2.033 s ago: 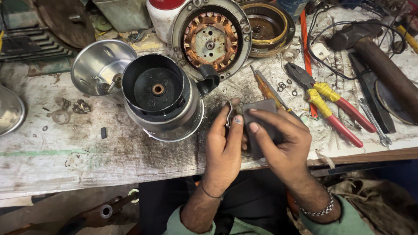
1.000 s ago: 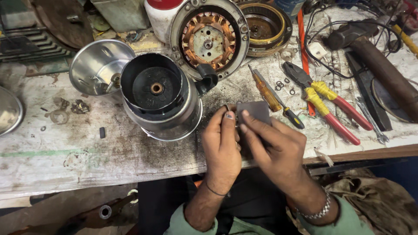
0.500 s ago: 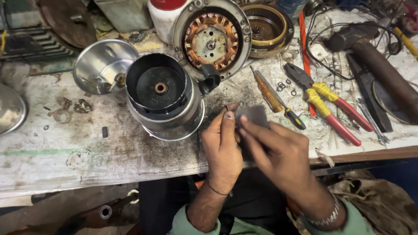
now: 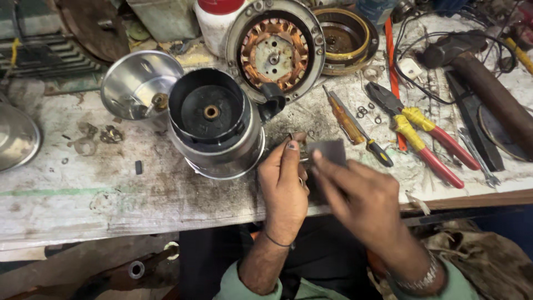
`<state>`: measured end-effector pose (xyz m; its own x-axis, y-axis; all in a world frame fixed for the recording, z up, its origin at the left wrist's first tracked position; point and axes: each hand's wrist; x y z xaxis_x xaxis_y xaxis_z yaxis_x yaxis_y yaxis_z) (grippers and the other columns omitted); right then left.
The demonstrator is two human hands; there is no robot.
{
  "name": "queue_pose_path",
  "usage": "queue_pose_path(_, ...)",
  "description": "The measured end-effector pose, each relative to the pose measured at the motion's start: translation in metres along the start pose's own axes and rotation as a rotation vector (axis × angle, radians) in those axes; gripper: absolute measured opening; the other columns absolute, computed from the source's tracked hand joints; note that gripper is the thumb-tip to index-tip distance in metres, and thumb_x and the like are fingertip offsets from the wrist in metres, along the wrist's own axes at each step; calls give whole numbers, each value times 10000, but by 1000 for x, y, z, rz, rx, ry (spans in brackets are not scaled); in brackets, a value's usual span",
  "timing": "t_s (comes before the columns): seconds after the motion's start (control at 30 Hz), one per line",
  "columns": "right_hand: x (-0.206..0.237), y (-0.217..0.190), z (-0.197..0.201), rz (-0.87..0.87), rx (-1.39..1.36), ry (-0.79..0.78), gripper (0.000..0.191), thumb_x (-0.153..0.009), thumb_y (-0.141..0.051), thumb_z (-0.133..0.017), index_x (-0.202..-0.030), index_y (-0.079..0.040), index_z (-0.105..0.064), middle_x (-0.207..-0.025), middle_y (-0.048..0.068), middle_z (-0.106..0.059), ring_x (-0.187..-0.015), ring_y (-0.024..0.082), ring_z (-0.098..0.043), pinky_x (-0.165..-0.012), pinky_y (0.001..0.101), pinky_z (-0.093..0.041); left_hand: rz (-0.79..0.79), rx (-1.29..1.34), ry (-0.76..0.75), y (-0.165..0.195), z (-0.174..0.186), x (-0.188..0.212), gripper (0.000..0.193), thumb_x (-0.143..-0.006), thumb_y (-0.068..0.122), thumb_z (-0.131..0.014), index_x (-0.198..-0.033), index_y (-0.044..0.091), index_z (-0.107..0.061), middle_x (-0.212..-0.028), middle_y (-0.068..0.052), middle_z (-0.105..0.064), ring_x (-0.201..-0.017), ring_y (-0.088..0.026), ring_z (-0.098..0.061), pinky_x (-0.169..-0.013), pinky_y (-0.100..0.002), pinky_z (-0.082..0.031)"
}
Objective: The person repairs a blender jar assembly at a cluttered workbench. They use a screwdriver to work inside the blender base, remove the metal jar, handle small fasteners and a coupling part, use pliers, and file and sand a small metal component by hand.
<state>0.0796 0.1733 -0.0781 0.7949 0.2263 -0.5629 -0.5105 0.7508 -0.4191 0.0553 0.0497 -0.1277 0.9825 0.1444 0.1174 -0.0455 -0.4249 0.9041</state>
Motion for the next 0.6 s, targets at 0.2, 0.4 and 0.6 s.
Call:
queue_pose_path(0.2, 3, 2, 38, -160, -14, -3, 381, -868, -38, -830, -1239, -97, -768, -720, 50, -706, -533, 89, -600, -495, 293, -461, 65, 79, 7, 5, 2, -1, 369, -1044, 266, -518, -1221, 19, -728, -605, 74, -460, -488, -7, -400, -404, -205, -316)
queue_pose_path(0.4, -6, 7, 20, -51, -203, 41, 475, -841, -36, -767, -1294, 9, -628, -1062, 143, -737, -868, 141, -735, -719, 279, -598, -13, 12, 8, -1, 3, -1, 368, -1059, 261, -524, -1207, 5, -743, -603, 65, -475, -496, -11, -396, -427, -200, -307)
queue_pose_path(0.6, -8, 6, -2, 18, -95, -26, 386, -882, -32, -802, -1260, -71, -736, -889, 110, -728, -716, 153, -709, -621, 287, -551, -120, -95, -17, -4, 0, 2, 356, -1071, 235, -501, -1163, -9, -743, -640, 53, -538, -548, -13, -461, -450, -208, -363)
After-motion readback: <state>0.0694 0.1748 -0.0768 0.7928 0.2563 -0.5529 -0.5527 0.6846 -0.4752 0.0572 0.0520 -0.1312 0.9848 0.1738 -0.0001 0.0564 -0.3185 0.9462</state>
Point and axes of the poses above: each hand's wrist, its own x-axis away from the middle knuckle, its own z-axis out of the back of the hand, y = z × x
